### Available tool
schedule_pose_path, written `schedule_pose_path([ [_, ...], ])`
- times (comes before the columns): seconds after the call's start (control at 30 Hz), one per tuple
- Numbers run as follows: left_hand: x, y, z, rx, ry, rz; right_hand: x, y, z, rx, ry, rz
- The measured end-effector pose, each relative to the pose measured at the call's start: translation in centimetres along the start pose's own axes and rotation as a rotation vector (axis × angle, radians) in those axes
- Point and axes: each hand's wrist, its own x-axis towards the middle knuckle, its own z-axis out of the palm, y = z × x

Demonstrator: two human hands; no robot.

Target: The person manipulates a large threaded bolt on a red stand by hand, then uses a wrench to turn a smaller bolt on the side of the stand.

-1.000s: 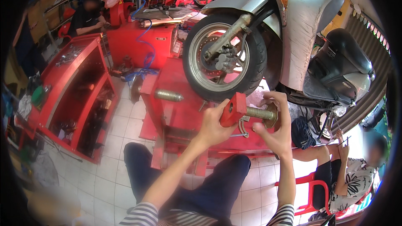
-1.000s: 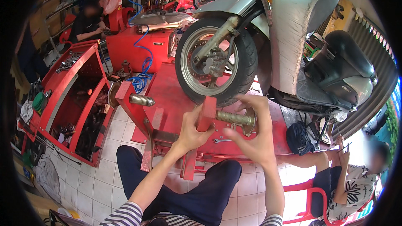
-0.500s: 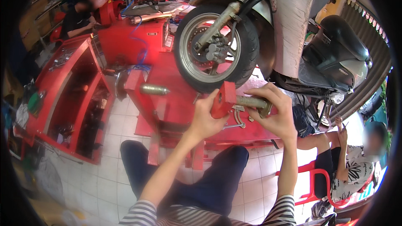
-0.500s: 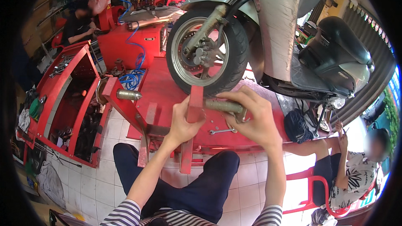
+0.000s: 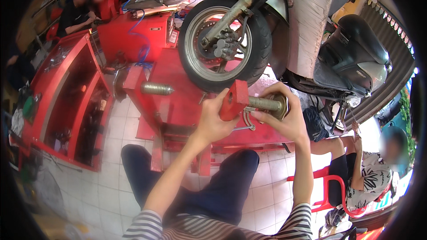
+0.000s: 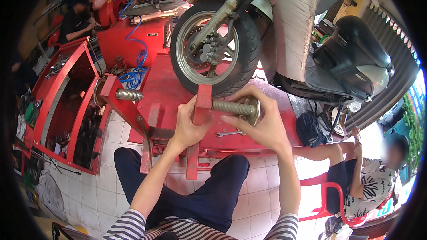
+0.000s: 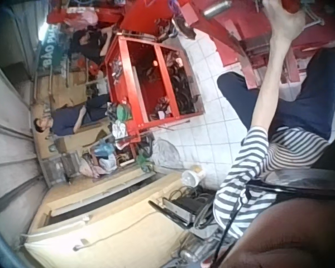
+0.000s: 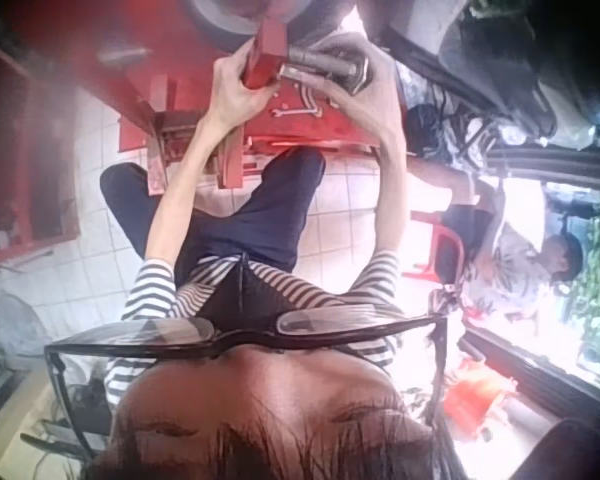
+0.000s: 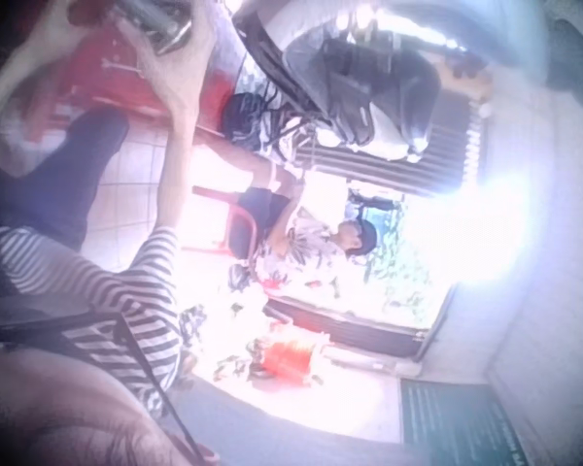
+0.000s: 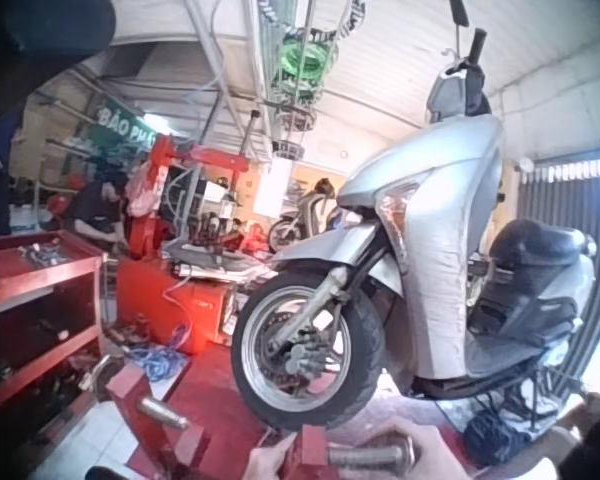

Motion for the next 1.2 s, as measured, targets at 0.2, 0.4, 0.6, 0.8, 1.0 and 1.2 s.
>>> schedule_pose_path([
  [0.2, -0.2, 0.2, 0.2, -0.024, 0.023, 0.059, 0.1, 4.1, 0.7, -0.595, 0.358, -0.678],
  [0.4, 0.2, -0.1, 0.3, -0.025, 0.037, 0.032, -0.4, 3.0, 1.7, -0.342, 0.298, -0.488],
  [0.6, -0.5, -1.2, 0.2, 0.056, 0.05, 0.007, -0.4, 0.9, -0.2, 0.632, -0.078, 0.132],
  [0.8, 0.1, 0.3, 0.1, 0.007, 0.02, 0.02, 0.2, 0.7, -1.5, -0.102, -0.106, -0.126],
  [1.0, 0.0, 0.0, 0.0, 0.032, 0.031, 0.041, -0.2, 2.7, -0.3, -0.212, 0.098, -0.439],
  [1.2, 0.0, 0.2, 0.2, 0.001, 0.008, 0.013, -0.5, 0.8, -1.9, 0.515, -0.146, 0.232],
])
